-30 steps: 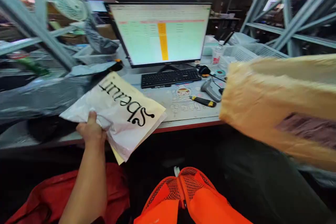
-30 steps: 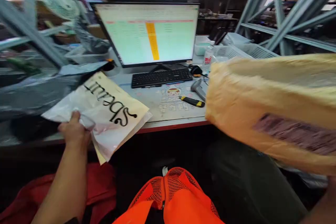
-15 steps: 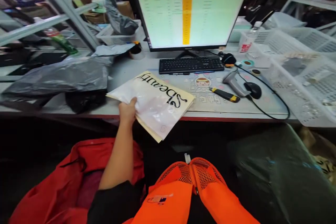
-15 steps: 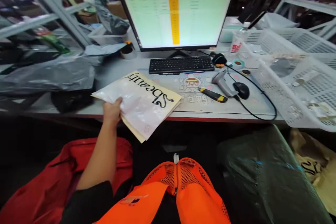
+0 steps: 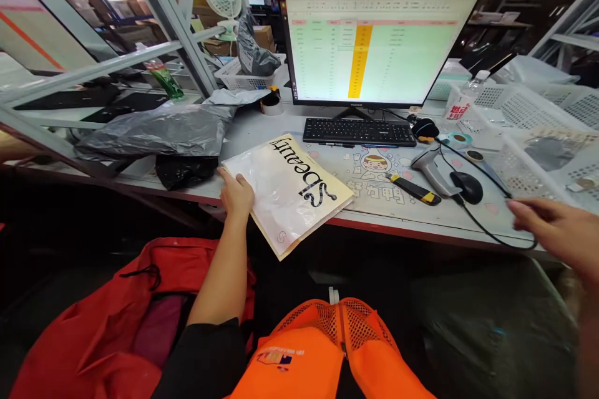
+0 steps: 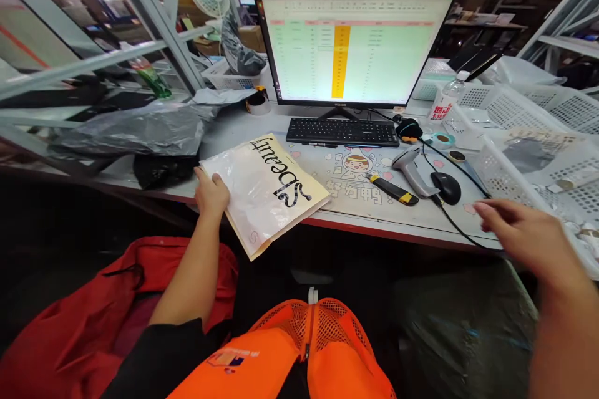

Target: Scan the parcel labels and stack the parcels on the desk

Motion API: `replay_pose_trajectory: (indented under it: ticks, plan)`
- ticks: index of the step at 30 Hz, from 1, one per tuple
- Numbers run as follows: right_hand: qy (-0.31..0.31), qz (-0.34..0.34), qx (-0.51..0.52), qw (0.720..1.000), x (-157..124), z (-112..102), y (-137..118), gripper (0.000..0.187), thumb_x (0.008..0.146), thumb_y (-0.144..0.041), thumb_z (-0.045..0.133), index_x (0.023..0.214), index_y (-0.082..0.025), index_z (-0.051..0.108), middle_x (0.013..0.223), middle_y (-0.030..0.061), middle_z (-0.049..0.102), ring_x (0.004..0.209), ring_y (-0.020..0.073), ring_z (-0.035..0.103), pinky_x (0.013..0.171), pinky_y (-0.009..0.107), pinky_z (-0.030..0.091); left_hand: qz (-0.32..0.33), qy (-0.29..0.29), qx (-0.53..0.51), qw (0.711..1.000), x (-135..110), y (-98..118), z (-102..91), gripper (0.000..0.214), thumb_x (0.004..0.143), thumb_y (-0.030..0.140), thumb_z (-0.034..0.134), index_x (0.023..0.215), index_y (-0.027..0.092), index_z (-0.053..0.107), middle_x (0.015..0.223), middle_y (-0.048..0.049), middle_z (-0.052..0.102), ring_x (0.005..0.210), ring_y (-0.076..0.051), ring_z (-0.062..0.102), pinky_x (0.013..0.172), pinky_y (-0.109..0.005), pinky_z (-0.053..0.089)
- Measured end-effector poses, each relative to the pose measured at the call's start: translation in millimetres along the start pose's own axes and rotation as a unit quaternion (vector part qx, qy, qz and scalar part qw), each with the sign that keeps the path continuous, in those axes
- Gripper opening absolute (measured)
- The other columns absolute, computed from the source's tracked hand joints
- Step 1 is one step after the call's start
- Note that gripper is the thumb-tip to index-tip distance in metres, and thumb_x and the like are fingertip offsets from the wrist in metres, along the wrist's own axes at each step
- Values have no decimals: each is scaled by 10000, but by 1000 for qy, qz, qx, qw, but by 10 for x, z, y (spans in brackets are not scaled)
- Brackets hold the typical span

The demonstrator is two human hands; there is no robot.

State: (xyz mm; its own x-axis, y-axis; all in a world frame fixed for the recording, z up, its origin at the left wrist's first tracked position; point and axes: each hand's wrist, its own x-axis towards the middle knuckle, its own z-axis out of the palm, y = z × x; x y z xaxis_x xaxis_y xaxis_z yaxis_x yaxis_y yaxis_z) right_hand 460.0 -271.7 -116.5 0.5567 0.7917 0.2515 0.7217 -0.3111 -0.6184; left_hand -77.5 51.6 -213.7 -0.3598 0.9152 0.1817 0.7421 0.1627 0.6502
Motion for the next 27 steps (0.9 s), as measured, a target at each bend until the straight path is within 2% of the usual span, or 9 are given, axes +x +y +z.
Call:
replay_pose_trajectory:
  ticks: [3, 8, 12, 14, 16, 19, 22, 24, 27]
  plan:
    - [-22, -8, -143, 989, 461, 401, 107, 317, 936, -590, 577, 975, -314, 727, 817, 83, 750, 807, 359, 703, 776, 488, 505, 30, 15, 33, 999, 25, 24, 3, 745, 1012, 279, 470, 1624, -78, 238, 1416, -366, 590, 1353, -455, 572, 1168, -598, 398]
    - [-58, 45, -230, 970, 1026, 1136, 52, 505, 1011, -476, 586, 1364, -123, 657, 1186, 201, 735, 1141, 338, 665, 956, 404, 468, 20, 28, 63, 997, 85, 46, -49, 646, 924, 452, 653, 1399, 19, 591, 1500, -313, 502, 1400, -475, 465, 1169, -588, 395]
    - [-69, 73, -268, 958, 1231, 1394, 3, 631, 984, -546, 599, 1406, -79, 636, 1315, 277, 667, 1225, 419, 633, 971, 476, 496, 38, 45, 88, 994, 132, 152, -89, 347, 877, 376, 710, 1139, 149, 708, 1496, -235, 516, 1432, -475, 397, 1172, -652, 338]
    - [-78, 94, -286, 950, 1308, 1458, -1, 657, 970, -566, 603, 1374, -50, 653, 1335, 311, 643, 1230, 442, 629, 964, 497, 513, 94, 69, 70, 991, 172, 298, -140, 215, 894, 272, 668, 1076, 159, 691, 1431, -209, 578, 1433, -430, 419, 1197, -601, 323]
    - [-92, 115, -291, 945, 1377, 1507, 2, 667, 960, -568, 614, 1347, -27, 659, 1332, 324, 640, 1232, 453, 628, 973, 502, 516, 152, 90, 11, 984, 209, 528, -258, 189, 939, 233, 598, 1105, 161, 653, 1244, -178, 670, 1300, -371, 561, 1142, -524, 405]
    - [-101, 123, -287, 945, 1451, 1570, 5, 665, 961, -534, 629, 1369, -8, 630, 1329, 322, 643, 1243, 443, 630, 992, 487, 513, 237, 174, -117, 948, 208, 966, -585, 173, 1002, 282, 545, 1139, 189, 595, 975, -85, 678, 968, -268, 685, 958, -404, 518]
    - [-94, 117, -286, 946, 1469, 1629, -10, 633, 964, -481, 635, 1379, -4, 611, 1320, 318, 645, 1257, 429, 627, 1001, 470, 509, 366, 258, -216, 868, 94, 1330, -948, 143, 1033, 329, 536, 1118, 218, 567, 941, -40, 655, 841, -194, 690, 841, -331, 543]
    - [-91, 113, -282, 948, 1452, 1664, -37, 604, 971, -431, 618, 1379, 13, 598, 1312, 326, 644, 1258, 438, 622, 1007, 473, 499, 477, 210, -220, 825, -48, 1447, -1069, 130, 1025, 313, 558, 1116, 223, 581, 1010, -42, 687, 902, -180, 715, 852, -319, 558]
    - [-73, 109, -259, 957, 1412, 1681, -108, 567, 1005, -356, 529, 1405, 44, 554, 1316, 351, 629, 1250, 456, 616, 1000, 488, 481, 610, 4, -136, 781, -345, 1402, -940, 184, 998, 207, 563, 1167, 216, 635, 1227, -69, 734, 1212, -204, 689, 1065, -389, 534]
